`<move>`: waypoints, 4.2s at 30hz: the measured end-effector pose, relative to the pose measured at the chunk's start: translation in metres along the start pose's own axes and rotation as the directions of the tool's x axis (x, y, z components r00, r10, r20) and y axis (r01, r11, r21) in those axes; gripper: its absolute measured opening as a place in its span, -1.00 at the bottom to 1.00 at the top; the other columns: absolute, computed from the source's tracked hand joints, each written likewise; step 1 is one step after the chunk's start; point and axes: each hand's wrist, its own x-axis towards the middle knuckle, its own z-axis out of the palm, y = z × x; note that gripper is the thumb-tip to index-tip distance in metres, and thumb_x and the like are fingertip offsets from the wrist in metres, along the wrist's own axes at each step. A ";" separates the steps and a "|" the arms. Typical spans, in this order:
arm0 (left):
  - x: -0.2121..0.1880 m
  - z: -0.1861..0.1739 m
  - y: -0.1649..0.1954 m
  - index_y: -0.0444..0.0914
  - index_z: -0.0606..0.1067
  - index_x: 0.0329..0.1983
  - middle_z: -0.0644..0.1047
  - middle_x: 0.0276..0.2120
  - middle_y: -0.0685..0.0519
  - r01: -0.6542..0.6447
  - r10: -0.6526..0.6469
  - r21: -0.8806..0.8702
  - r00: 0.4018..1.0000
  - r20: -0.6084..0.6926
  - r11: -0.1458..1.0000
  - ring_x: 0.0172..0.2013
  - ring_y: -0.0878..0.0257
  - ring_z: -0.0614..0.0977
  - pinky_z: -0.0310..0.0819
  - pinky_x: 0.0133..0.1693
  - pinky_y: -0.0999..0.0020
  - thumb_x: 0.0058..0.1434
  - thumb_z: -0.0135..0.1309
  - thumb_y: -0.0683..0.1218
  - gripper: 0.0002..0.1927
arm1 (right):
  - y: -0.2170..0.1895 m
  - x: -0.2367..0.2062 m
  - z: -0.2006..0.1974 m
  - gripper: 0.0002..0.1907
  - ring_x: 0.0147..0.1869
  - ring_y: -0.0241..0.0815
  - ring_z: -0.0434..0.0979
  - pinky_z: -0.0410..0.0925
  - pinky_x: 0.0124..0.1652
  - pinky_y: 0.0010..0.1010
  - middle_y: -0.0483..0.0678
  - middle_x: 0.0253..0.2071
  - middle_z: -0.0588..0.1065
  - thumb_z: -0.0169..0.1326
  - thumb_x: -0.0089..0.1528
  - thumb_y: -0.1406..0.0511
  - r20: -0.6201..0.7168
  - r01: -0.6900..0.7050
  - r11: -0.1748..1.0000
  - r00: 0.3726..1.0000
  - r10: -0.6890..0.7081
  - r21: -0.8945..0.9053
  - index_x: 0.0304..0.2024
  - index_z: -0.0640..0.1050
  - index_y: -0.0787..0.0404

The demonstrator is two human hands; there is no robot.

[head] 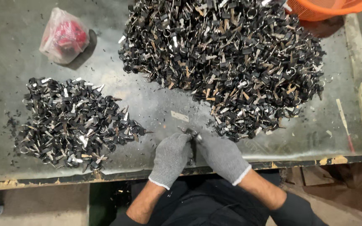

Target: The person, wearing gloves, picks small metal components one at a time from a large pile on a workbench and places selected ones into a separate pile on the left, occasionally pushing items aside. The sorted pile grows as the person continues sorting through the batch.

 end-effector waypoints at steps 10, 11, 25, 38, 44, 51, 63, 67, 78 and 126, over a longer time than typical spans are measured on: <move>0.002 -0.003 0.009 -0.25 0.55 -0.11 0.60 -0.25 -0.08 0.038 -0.044 0.079 0.996 0.074 0.996 -0.23 -0.05 0.63 0.50 -0.17 0.06 0.19 0.09 -0.21 -0.81 | 0.007 0.003 0.015 -0.77 -0.45 0.07 0.66 0.47 -0.53 -0.17 0.12 -0.38 0.57 0.00 0.32 0.27 -0.129 0.063 0.981 0.988 -0.088 -0.184 -0.02 0.43 0.25; 0.004 -0.006 0.008 -0.26 0.55 -0.11 0.60 -0.24 -0.08 0.022 -0.023 0.039 0.999 0.031 0.999 -0.22 -0.05 0.64 0.50 -0.18 0.06 0.16 0.10 -0.20 -0.78 | 0.013 0.006 0.009 -0.77 -0.46 0.10 0.64 0.46 -0.51 -0.12 0.11 -0.42 0.57 0.03 0.31 0.24 -0.129 0.127 0.985 0.982 -0.142 -0.118 -0.06 0.44 0.24; -0.004 -0.005 0.011 -0.31 0.47 0.15 0.60 -0.34 -0.10 0.166 -0.167 -0.055 0.986 -0.014 0.985 -0.34 -0.09 0.64 0.49 -0.29 0.02 0.07 0.16 -0.20 -0.49 | 0.004 0.004 0.001 -0.65 -0.31 0.24 0.64 0.47 -0.34 0.00 0.22 -0.38 0.60 0.08 0.28 0.18 0.002 0.140 0.978 0.990 -0.142 0.153 0.01 0.43 0.25; -0.014 -0.001 0.014 -0.21 0.52 -0.35 0.55 -0.47 -0.04 0.091 -0.084 0.053 0.990 -0.115 0.994 -0.46 -0.05 0.60 0.46 -0.40 0.03 0.07 0.22 -0.14 -0.88 | 0.001 -0.018 0.015 -0.72 -0.37 0.10 0.67 0.50 -0.44 -0.12 0.12 -0.40 0.57 0.00 0.33 0.18 -0.077 0.083 0.984 0.992 -0.096 -0.157 -0.10 0.42 0.26; -0.017 0.001 0.018 -0.23 0.50 -0.36 0.55 -0.46 -0.06 0.082 -0.076 0.051 0.992 -0.104 0.995 -0.46 -0.07 0.60 0.45 -0.41 0.01 0.09 0.19 -0.16 -0.90 | 0.001 -0.011 0.023 -0.77 -0.34 0.15 0.65 0.48 -0.38 -0.04 0.13 -0.42 0.59 -0.02 0.37 0.15 0.027 0.089 0.996 0.996 -0.089 -0.024 -0.16 0.50 0.17; -0.013 -0.001 0.017 -0.22 0.49 -0.41 0.51 -0.53 -0.06 0.106 -0.102 0.103 0.994 -0.047 0.989 -0.50 -0.06 0.60 0.43 -0.45 0.03 0.17 0.23 -0.11 -0.85 | 0.008 -0.004 0.016 -0.78 -0.36 0.12 0.64 0.49 -0.38 -0.06 0.09 -0.44 0.56 -0.05 0.38 0.16 0.005 0.057 0.984 0.998 -0.057 -0.169 -0.17 0.51 0.14; 0.057 -0.006 0.025 -0.14 0.65 -0.18 0.58 -0.29 0.04 -0.169 0.163 -0.090 0.985 -0.062 0.982 -0.23 0.06 0.61 0.47 -0.18 0.16 0.12 0.23 -0.14 -0.82 | 0.014 -0.023 0.026 -0.61 -0.34 0.14 0.66 0.51 -0.35 -0.06 0.15 -0.38 0.57 0.09 0.14 0.25 -0.128 0.066 0.985 0.988 -0.087 -0.157 -0.04 0.44 0.30; 0.100 0.020 0.023 -0.14 0.66 -0.20 0.54 -0.28 0.00 -0.316 0.336 -0.145 0.930 0.148 0.938 -0.17 0.02 0.56 0.45 -0.14 0.10 0.13 0.23 -0.03 -0.82 | 0.018 -0.029 0.021 -0.64 -0.26 0.22 0.63 0.48 -0.31 0.01 0.19 -0.38 0.56 0.11 0.27 0.16 -0.073 0.058 0.997 0.995 -0.062 -0.044 -0.07 0.43 0.31; 0.024 0.004 0.026 -0.23 0.54 -0.24 0.53 -0.34 -0.05 -0.125 0.099 0.236 0.988 0.118 0.964 -0.26 -0.02 0.56 0.39 -0.21 0.01 0.21 0.18 -0.07 -0.85 | 0.030 -0.028 0.018 -0.65 -0.39 0.13 0.66 0.47 -0.40 -0.06 0.14 -0.46 0.59 0.01 0.36 0.15 -0.031 -0.243 0.968 0.969 0.245 0.055 0.06 0.39 0.25; 0.018 0.000 0.010 -0.30 0.52 -0.23 0.56 -0.33 -0.17 0.065 -0.061 -0.024 0.989 0.131 0.998 -0.23 -0.17 0.59 0.44 -0.17 -0.07 0.20 0.05 -0.14 -0.86 | 0.006 -0.008 0.000 -0.77 -0.38 0.06 0.67 0.51 -0.52 -0.18 0.12 -0.35 0.57 0.09 0.18 0.35 -0.199 0.114 0.953 0.965 -0.174 -0.279 -0.12 0.49 0.28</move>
